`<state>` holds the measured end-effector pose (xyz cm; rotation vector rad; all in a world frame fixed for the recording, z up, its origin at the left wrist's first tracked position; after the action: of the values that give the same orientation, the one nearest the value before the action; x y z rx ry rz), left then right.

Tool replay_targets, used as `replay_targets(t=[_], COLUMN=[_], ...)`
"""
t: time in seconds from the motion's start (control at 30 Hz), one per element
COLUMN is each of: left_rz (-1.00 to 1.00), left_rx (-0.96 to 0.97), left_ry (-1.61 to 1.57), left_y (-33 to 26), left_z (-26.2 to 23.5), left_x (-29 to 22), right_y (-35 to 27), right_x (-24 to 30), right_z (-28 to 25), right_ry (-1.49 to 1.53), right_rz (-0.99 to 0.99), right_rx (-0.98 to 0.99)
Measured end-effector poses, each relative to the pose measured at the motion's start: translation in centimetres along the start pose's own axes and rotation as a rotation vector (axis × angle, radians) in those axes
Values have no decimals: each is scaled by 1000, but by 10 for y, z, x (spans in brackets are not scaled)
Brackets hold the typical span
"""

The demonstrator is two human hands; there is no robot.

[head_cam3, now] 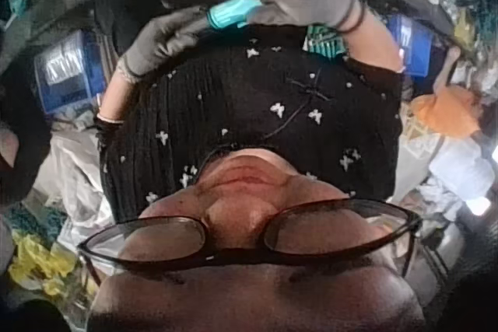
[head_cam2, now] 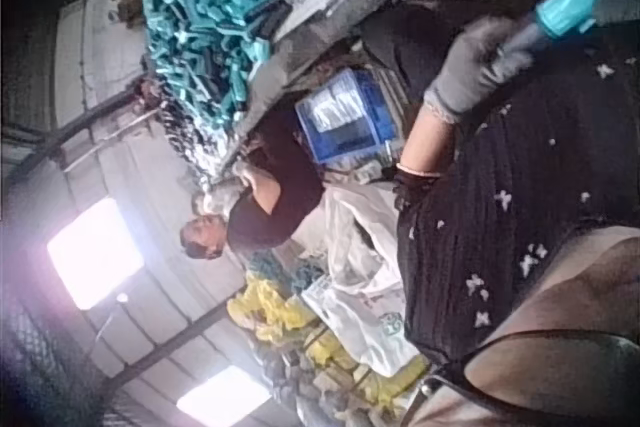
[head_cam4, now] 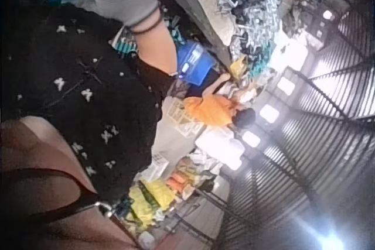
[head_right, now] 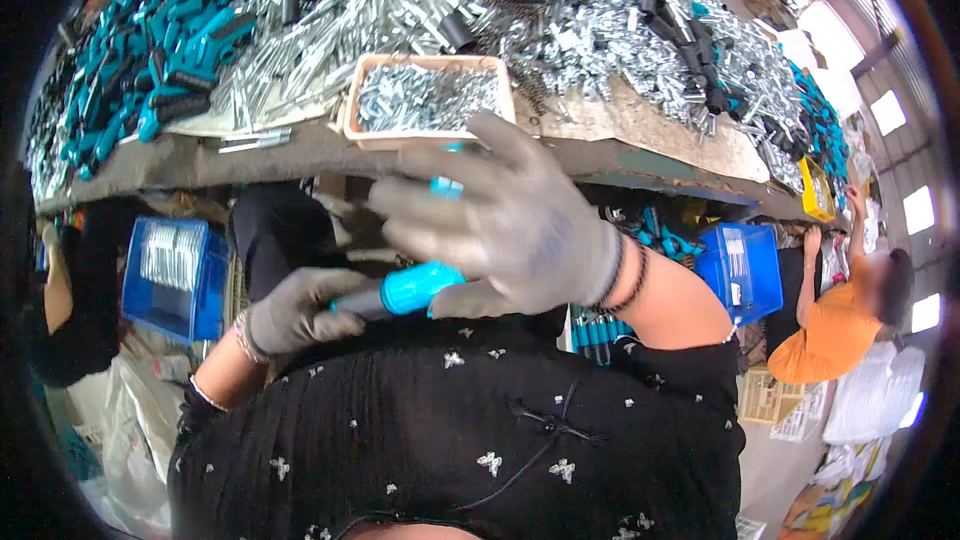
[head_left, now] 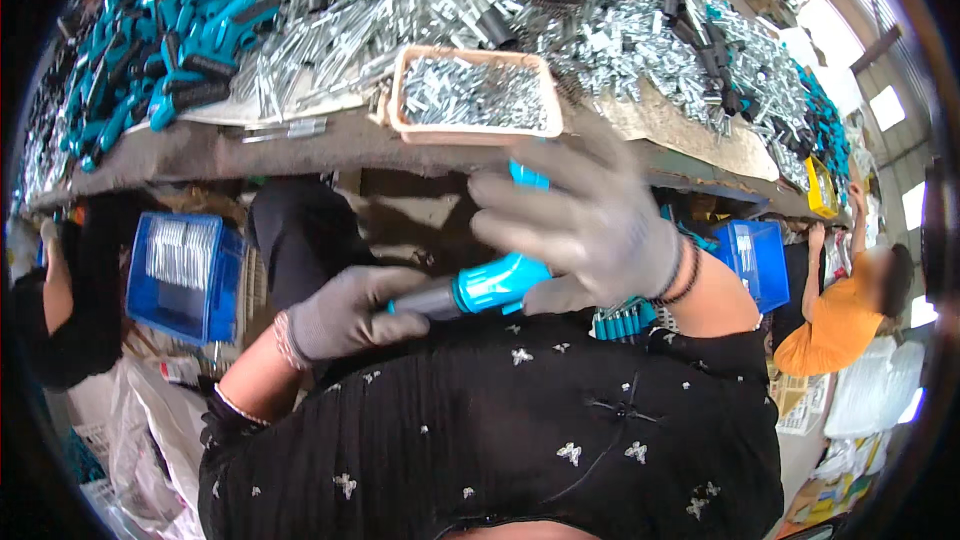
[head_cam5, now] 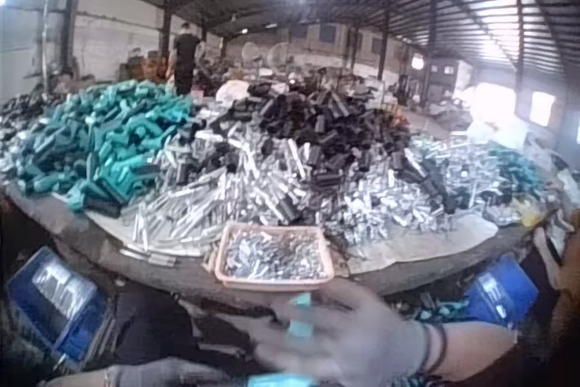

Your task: Assembling hardware components by inserting metal rods and screws into blue plastic handles.

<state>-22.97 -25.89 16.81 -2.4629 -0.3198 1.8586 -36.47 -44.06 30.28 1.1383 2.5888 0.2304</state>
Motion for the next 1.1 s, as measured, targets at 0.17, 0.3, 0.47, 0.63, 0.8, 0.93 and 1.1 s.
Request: replay_targets(t=[0.17,0.3,0.47,0.63,0.8,0.93,1.1], left_rz=[-253,103,-209,175,-13,40,89], left_rx=[-12,-157,-41,-304,-320,-170,-103], left_ry=[-375,190,-270,503,144,147,294], left_y=[-8,22,9,31,31,28,47], left_z=[-20,7,-17,4,-9,-1,9], left_x=[9,22,9,-13,27,-2,0], right_y=[-45,-6,-44,-37,-12,-62,-12], right_x=[-18,4,-33,-58,1,-59,-8], right_z=[28,2,37,57,19,56,30], right_ry=[909,730,741,593,650,606,568], right_rz=[267,-237,325,535,-69,461,104], right_rx=[-460,-533,-628,-685,-517,-699,-435])
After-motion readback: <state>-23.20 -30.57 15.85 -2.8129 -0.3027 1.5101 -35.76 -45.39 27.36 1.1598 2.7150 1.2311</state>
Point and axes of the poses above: each hand's wrist, its own y-axis towards the middle knuckle, its own z-axis out of the palm, x = y × z, the point moved 4 cm from there along y, towards the middle knuckle, and after that the axes turned 14 degrees about -z, right-handed, at the moved point
